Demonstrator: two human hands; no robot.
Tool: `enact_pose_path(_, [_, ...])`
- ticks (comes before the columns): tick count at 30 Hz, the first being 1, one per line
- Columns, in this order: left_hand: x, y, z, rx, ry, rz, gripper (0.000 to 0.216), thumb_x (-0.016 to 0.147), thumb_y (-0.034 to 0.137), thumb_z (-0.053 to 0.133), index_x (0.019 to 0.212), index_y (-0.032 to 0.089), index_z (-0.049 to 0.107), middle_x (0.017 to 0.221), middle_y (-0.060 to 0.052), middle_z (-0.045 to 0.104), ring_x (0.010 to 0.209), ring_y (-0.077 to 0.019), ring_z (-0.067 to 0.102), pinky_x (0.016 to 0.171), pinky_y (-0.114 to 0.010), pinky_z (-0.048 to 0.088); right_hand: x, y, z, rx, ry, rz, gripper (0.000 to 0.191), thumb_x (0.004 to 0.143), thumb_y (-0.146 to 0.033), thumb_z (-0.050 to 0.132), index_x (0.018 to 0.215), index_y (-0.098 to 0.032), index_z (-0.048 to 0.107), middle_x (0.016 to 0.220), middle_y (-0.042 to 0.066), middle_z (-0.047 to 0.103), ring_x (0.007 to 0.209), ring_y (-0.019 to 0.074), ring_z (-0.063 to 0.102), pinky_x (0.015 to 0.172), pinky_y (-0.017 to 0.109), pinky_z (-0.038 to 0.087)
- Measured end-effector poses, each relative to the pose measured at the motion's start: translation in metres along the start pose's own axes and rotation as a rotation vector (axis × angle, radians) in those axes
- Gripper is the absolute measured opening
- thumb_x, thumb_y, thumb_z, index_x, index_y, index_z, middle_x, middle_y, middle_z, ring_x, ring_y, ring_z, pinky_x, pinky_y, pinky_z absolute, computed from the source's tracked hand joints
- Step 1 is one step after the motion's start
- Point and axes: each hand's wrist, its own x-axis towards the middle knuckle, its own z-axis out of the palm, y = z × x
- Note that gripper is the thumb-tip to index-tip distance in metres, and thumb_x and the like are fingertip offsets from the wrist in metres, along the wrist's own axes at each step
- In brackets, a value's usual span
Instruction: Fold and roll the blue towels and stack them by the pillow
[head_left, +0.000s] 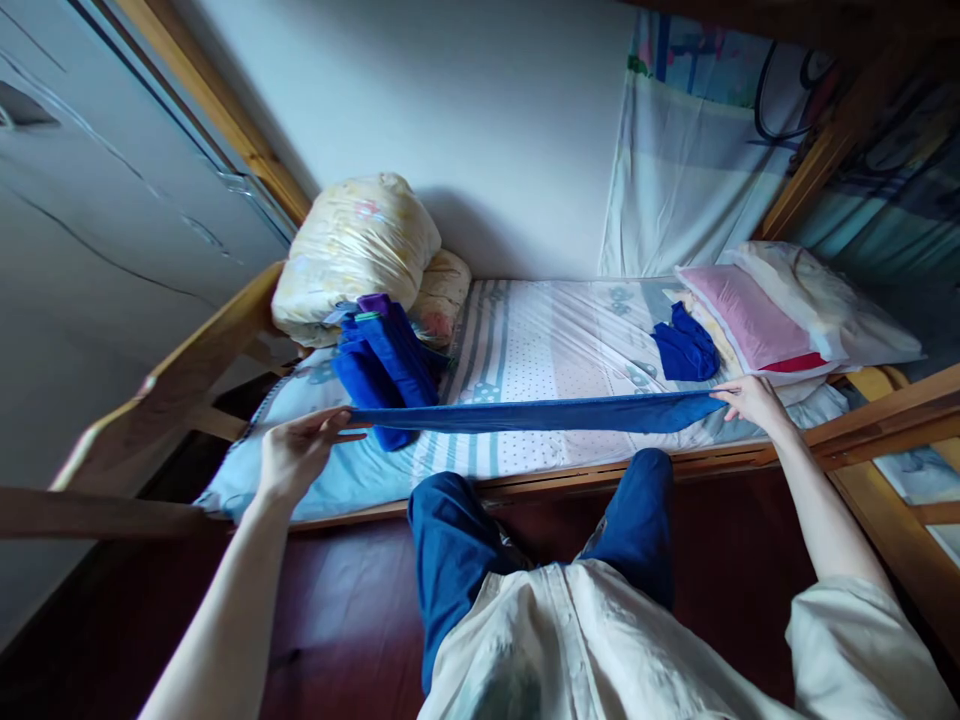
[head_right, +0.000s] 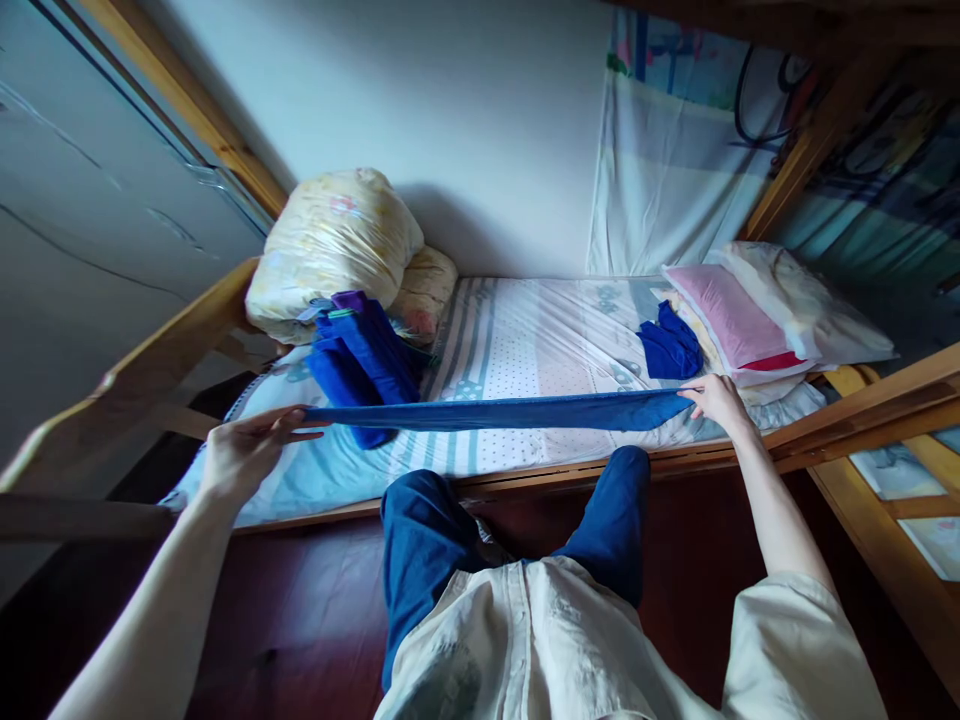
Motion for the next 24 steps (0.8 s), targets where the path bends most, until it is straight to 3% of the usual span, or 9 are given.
enact_pose_path(4, [-0.009,-0.013,-0.007,0.023,-0.009,-0.050,0.078,0.045,0.076,0.085,0.086,0.011,0.072,0.067,-0.008,0.074,0.068,-0.0318,0.077,0.075,-0.048,0.067,-0.005,0.014,0.013,0.187,-0.057,0.007,0.024,0.084,-0.036,0.076,0.091,-0.015,0.084,0.075,0.010,0.080,0.064,0.0256,0.078,0.048,0.027,0.060])
enact_pose_path(12, [-0.003,-0.031,-0.013,0.155,-0.076,-0.134,0.062,0.057,0.066,0.081,0.089,0.014,0.073,0.071,-0.011,0.077,0.076,-0.0333,0.078,0.065,-0.036,0.064,-0.003,0.033,0.021,0.280,-0.155,-0.010,0.025,0.077,-0.038,0.081,0.083,-0.014,0.084,0.074,0.011,0.080,0.073,0.0284,0.080,0.058,0.029,0.065])
enact_pose_path(18, [0.028,-0.035,0.017,0.113,-0.150,-0.168,0.055,0.060,0.057,0.078,0.089,0.011,0.071,0.070,-0.012,0.077,0.074,-0.0324,0.078,0.066,-0.035,0.062,0.026,0.032,0.029,0.243,-0.127,0.003,0.026,0.081,-0.038,0.080,0.087,-0.013,0.083,0.075,0.012,0.080,0.073,0.0276,0.080,0.064,0.031,0.066])
enact_pose_path(24, [0.068,-0.046,0.065,-0.008,-0.167,-0.274,0.027,0.071,0.029,0.072,0.089,0.010,0.068,0.064,-0.006,0.074,0.061,-0.0226,0.074,0.062,-0.028,0.058,0.080,0.031,0.058,0.160,-0.022,-0.021,0.016,0.085,-0.026,0.075,0.087,-0.012,0.082,0.077,0.011,0.080,0.076,0.0264,0.080,0.073,0.034,0.066])
